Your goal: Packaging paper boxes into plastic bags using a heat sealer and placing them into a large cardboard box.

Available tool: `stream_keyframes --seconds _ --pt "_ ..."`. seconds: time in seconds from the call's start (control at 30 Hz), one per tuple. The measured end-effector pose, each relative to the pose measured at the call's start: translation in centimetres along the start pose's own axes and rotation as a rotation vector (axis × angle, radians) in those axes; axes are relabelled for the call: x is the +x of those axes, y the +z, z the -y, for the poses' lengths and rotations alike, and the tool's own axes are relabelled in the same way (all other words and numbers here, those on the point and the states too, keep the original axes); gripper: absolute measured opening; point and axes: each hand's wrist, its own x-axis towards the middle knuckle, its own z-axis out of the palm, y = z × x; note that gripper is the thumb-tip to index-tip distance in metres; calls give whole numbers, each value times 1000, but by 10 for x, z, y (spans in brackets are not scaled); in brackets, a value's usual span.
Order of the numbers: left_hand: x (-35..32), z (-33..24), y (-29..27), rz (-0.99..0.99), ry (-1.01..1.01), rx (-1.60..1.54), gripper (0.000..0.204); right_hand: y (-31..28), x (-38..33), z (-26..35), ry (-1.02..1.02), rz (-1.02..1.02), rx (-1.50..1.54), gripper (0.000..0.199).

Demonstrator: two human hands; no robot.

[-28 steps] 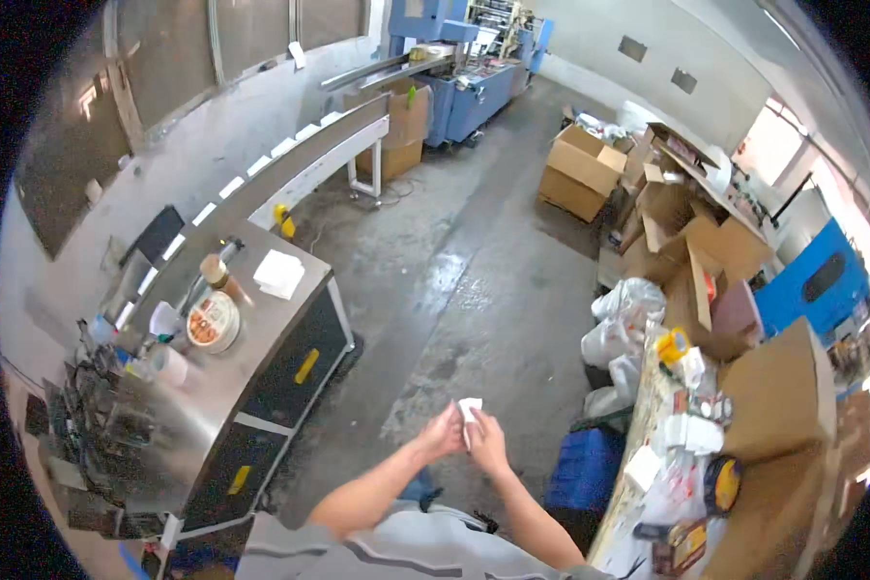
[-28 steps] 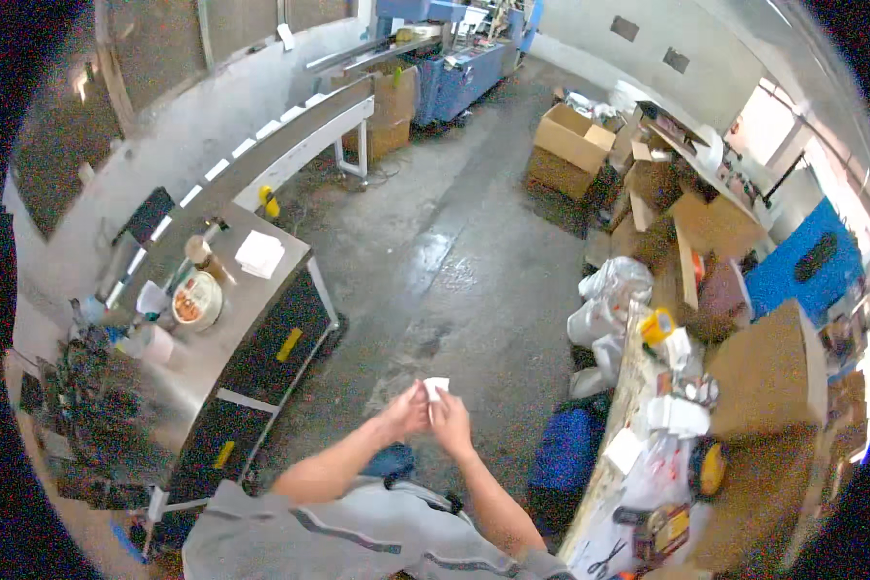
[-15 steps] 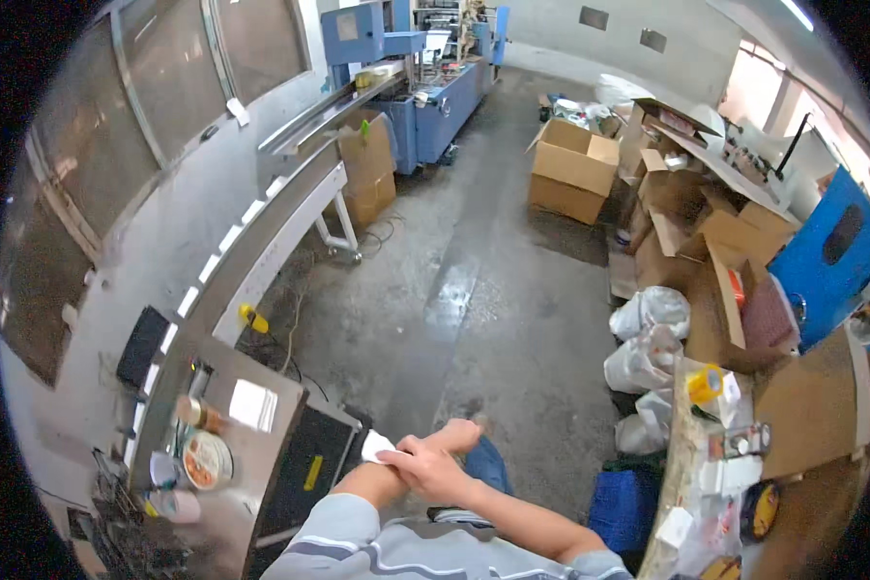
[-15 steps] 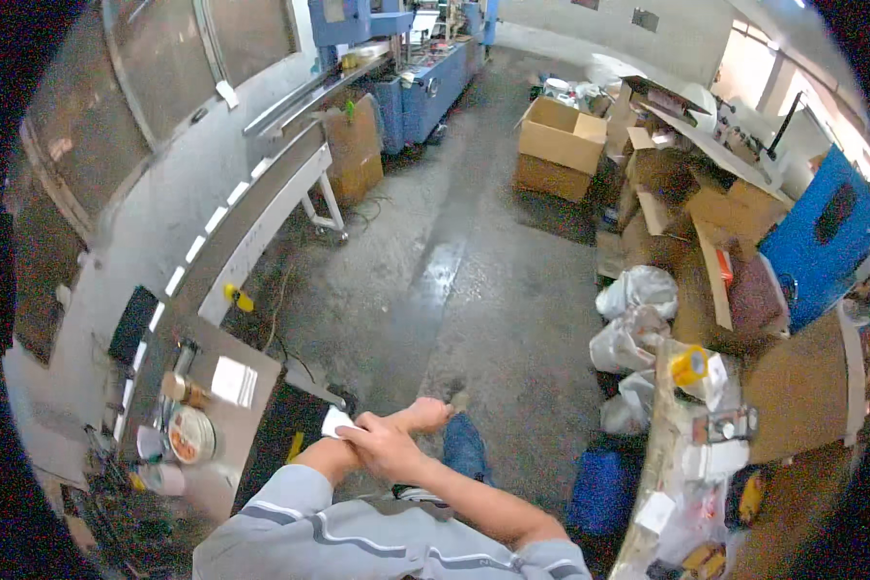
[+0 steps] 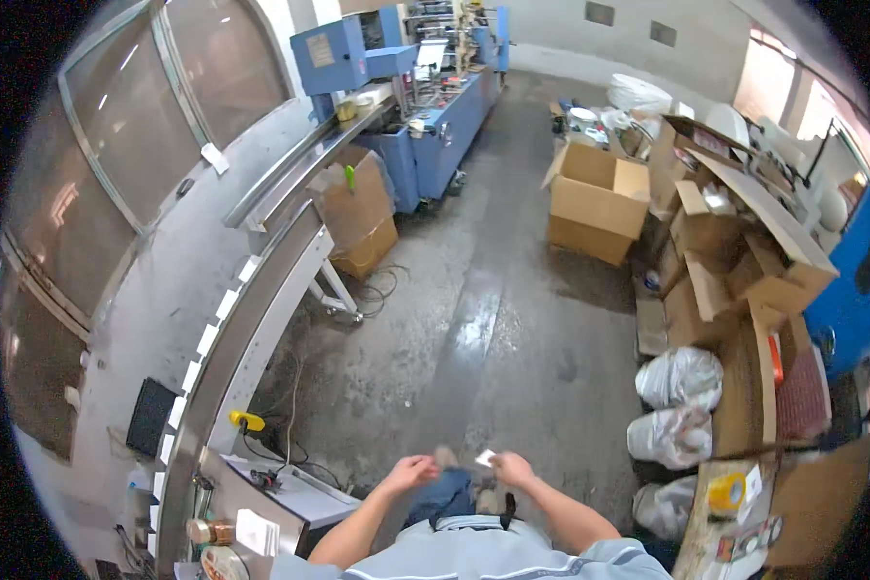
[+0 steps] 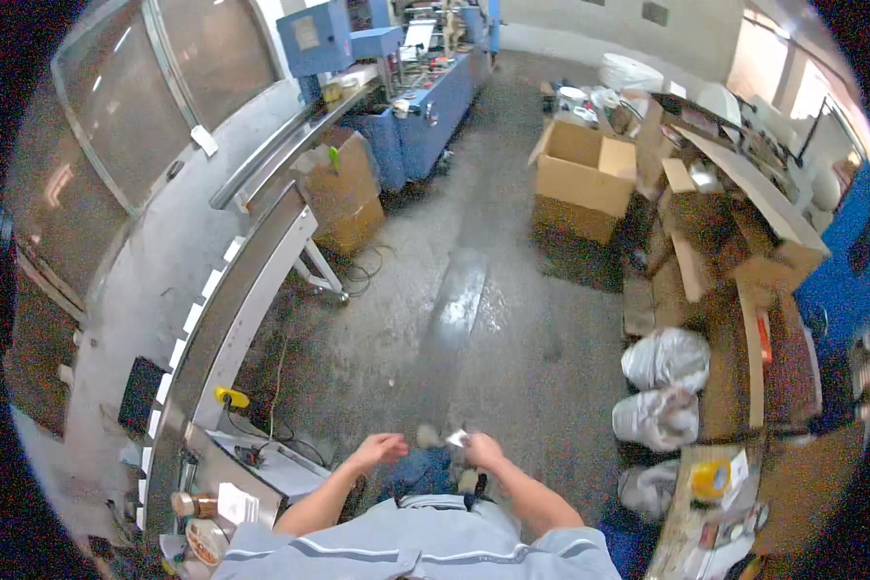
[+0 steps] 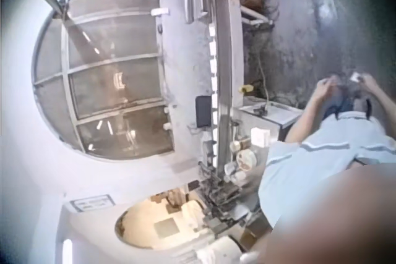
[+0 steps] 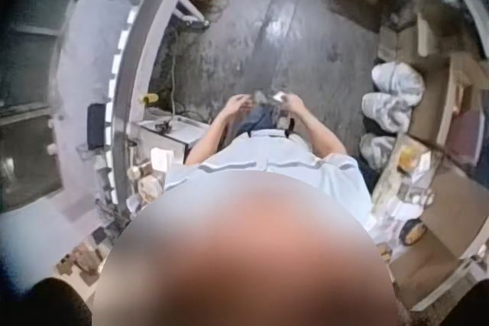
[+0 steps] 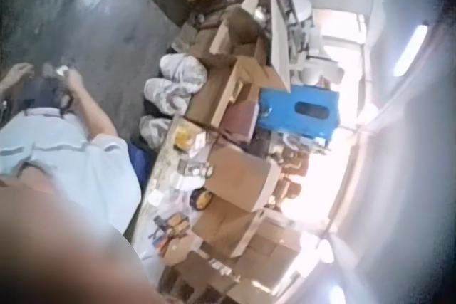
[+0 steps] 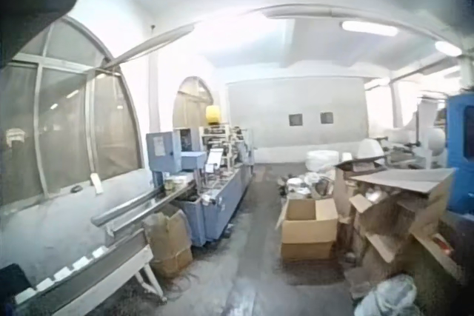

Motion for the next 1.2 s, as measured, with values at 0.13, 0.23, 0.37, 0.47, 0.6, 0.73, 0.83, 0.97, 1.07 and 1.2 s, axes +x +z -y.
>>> stream_keyframes --seconds 0.13,0.23,0.37,0.47,0.6,0.73,0.83,0.97,1.07,1.2 --pt "63 78 -114 -381 18 471 36 15 55 -143 285 -35 107 39" --pt "138 136 -184 -317 29 699 38 -9 56 -201 546 -39 -52 38" --pt "144 135 -244 -229 5 1263 27 -75 131 -149 550 -104 203 44" --pt "203 58 -292 -395 -58 677 30 -109 237 -120 357 -351 378 28" --pt "276 -141 -295 -539 75 12 29 -176 402 -67 468 -234 552 27" --pt "308 -241 -307 -645 240 -404 25 -242 611 -6 380 -228 720 21" --pt "287 -163 -342 -892 150 -71 18 -263 774 113 324 -156 845 14" --pt "272 -115 -295 -858 -213 -312 17 -335 991 186 159 -274 822 19" --pt "226 -114 -254 -613 -235 255 28 -361 1108 302 -25 -267 954 22" --pt "217 -152 -226 -749 -395 -457 34 -420 1250 445 -251 102 1017 40"
